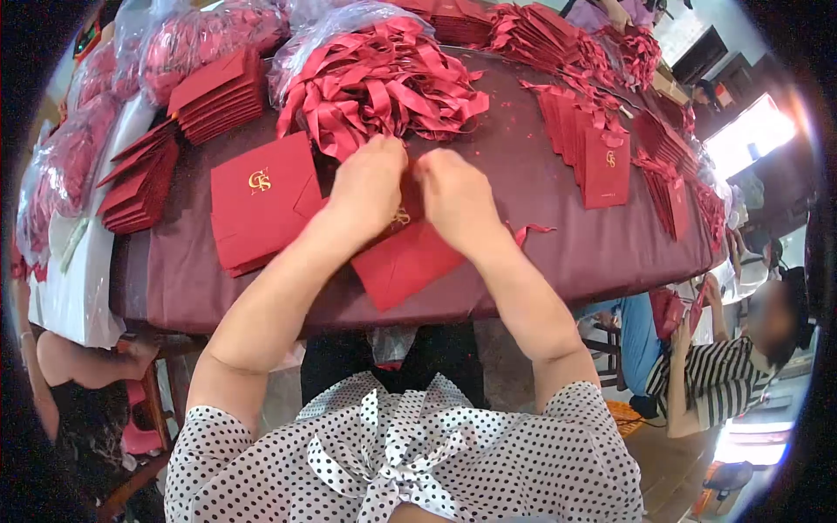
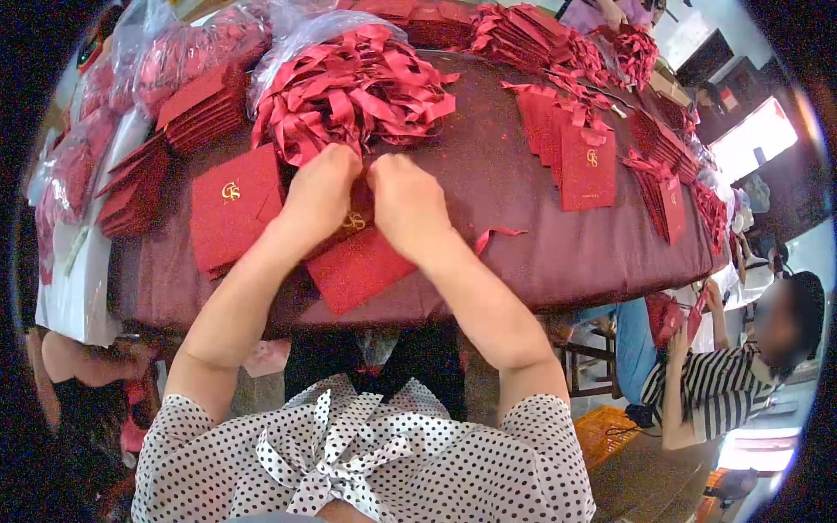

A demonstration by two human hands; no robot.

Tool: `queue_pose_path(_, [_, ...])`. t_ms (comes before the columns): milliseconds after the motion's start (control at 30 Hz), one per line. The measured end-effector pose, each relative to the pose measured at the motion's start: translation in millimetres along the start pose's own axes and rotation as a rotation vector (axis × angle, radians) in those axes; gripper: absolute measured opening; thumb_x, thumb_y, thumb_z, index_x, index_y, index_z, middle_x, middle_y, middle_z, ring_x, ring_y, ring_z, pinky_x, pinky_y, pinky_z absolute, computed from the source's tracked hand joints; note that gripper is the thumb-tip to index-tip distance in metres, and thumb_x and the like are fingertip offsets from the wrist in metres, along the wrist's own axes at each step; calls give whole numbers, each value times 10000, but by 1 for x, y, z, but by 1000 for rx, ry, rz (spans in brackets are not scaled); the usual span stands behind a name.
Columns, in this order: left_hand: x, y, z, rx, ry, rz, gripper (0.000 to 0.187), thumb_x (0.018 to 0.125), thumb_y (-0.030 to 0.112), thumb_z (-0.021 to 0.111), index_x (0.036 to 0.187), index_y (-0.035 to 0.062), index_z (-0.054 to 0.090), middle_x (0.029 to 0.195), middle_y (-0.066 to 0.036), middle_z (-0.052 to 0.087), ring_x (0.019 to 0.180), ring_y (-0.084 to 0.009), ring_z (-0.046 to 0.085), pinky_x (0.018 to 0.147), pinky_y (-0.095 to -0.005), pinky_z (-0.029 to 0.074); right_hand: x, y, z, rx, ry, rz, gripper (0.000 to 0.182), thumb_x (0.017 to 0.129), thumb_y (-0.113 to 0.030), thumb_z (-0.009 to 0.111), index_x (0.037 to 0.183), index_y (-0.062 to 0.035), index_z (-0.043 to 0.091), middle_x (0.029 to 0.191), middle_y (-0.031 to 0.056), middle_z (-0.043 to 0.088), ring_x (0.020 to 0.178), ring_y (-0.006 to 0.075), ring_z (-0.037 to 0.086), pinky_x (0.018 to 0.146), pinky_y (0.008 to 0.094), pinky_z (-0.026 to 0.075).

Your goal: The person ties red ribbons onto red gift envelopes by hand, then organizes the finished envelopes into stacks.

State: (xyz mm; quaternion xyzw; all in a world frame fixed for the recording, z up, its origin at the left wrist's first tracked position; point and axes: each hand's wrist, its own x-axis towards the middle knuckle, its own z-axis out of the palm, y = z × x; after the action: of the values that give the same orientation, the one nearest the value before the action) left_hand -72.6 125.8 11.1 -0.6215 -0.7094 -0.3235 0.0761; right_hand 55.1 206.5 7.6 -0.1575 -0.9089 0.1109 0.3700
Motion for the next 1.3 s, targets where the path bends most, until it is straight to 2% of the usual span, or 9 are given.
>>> queue_pose_path(167, [7,-18,-12,-430,-195,-76,162,757,-2,592,911,-41,562,798,-113,615,772,-180,593,711,-306,465,2,0,-8,248,-79,138,89,844,-108,516,820,-24,506,785,157,546,757,348,549,678,427,451])
queue_pose_path(233, [10,-18,-16,-635,-212,-192,181,728,23,602,895,-46,595,813,-178,635,788,-263,629,716,-349,482,1,-4,-3,-61,12,-127,53,814,-81,509,812,-32,488,798,152,531,759,316,543,690,394,444])
queue_pose_path(267, [10,-17,-17,-628,-234,-239,161,737,-47,600,897,-31,591,801,-75,626,763,-123,572,707,-268,463,-1,-6,-3,-54,7,-123,53,814,-81,509,812,-32,488,798,152,531,759,316,543,690,394,444])
queue_pose_path(467, [3,-1,-6,-321,-137,-171,136,726,-15,593,862,-27,593,831,-137,606,800,-229,599,719,-324,469,-4,-18,-8,-446,-116,-212,122,714,-80,508,826,-37,487,804,120,520,759,253,541,688,365,435])
queue_pose_path(567, [-1,-1,1,-151,-2,-45,128,712,4,576,835,-27,589,856,-196,580,848,-350,579,743,-379,464,-3,-3,1,-92,-70,-34,72,760,-66,533,808,-14,517,790,153,562,738,306,571,667,401,457])
queue_pose_path(767, [11,-6,-20,-814,-248,-328,157,792,39,602,931,-34,617,870,-56,637,817,-96,564,733,-246,454,8,8,-12,313,-26,71,119,749,-53,642,835,-31,563,807,135,588,739,308,592,643,376,484])
queue_pose_path(1000, [13,-21,-26,-1152,-453,-456,129,813,33,572,924,-4,626,814,-33,617,774,-103,561,713,-231,444,12,8,-31,459,-165,80,192,727,-46,677,892,-25,582,879,118,561,823,254,579,676,325,488])
queue_pose_path(1133, [16,-32,-24,-837,-543,-49,160,822,49,567,970,-10,590,852,-15,598,840,-87,547,753,-233,448,11,14,-27,374,-167,-21,180,725,-48,680,890,-35,609,868,89,553,828,208,574,702,292,482])
queue_pose_path(1300, [17,-41,-19,-788,-520,-12,131,768,-7,614,898,-4,600,817,2,544,802,-87,531,715,-240,440,9,19,-24,427,-94,-89,133,703,-56,679,810,-47,601,813,85,579,826,245,565,719,337,472])
